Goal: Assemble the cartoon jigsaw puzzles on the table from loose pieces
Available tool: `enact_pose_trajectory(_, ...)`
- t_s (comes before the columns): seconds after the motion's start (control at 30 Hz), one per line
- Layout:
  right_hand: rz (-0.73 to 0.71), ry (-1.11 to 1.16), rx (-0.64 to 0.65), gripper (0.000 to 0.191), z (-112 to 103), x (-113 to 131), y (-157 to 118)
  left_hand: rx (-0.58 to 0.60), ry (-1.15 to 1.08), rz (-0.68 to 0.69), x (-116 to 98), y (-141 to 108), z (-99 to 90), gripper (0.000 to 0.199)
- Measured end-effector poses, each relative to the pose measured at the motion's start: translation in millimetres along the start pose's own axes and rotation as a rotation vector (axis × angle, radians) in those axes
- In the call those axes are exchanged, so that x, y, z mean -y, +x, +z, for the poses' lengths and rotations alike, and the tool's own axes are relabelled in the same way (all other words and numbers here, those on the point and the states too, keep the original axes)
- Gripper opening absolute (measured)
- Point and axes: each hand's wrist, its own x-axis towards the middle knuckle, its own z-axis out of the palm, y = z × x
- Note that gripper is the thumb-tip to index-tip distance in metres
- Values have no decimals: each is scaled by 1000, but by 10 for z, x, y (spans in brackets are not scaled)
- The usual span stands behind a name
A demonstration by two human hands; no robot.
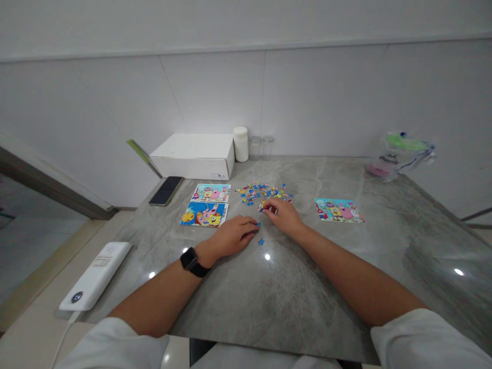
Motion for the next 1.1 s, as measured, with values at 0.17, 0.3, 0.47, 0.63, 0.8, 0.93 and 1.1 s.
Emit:
enact_pose_trajectory(0.17, -10, -63, 28, 6, 33, -27, 1, 0, -7, -12, 5, -16, -35, 31)
enact_pose_trajectory(0.3, -5, -78, 34, 7, 42, -6, -33, -15, -10, -3, 13, -16, -32, 31)
enact_pose_trajectory(0.47, -20, -76, 47, 8, 67, 45, -71, -13, -17, -15, 4, -9, -38, 29)
enact_pose_trajectory(0.63, -16, -114, 47, 8, 66, 72, -81, -14, -30, 0, 14, -3, -43, 30)
enact_pose_trajectory(0.8, -50, -181, 33, 11, 32, 74, -100, -17, -16, -26, 20, -4, -29, 30)
enact_pose_trajectory(0.93, -75, -209, -16, 11, 40, 61, -77, -28, -23, -7, -44, -13, -39, 28)
enact_pose_trajectory(1.1, -63, -158, -13, 10, 43, 62, -34, -98, -20, -20, -70, 2, 1, 27)
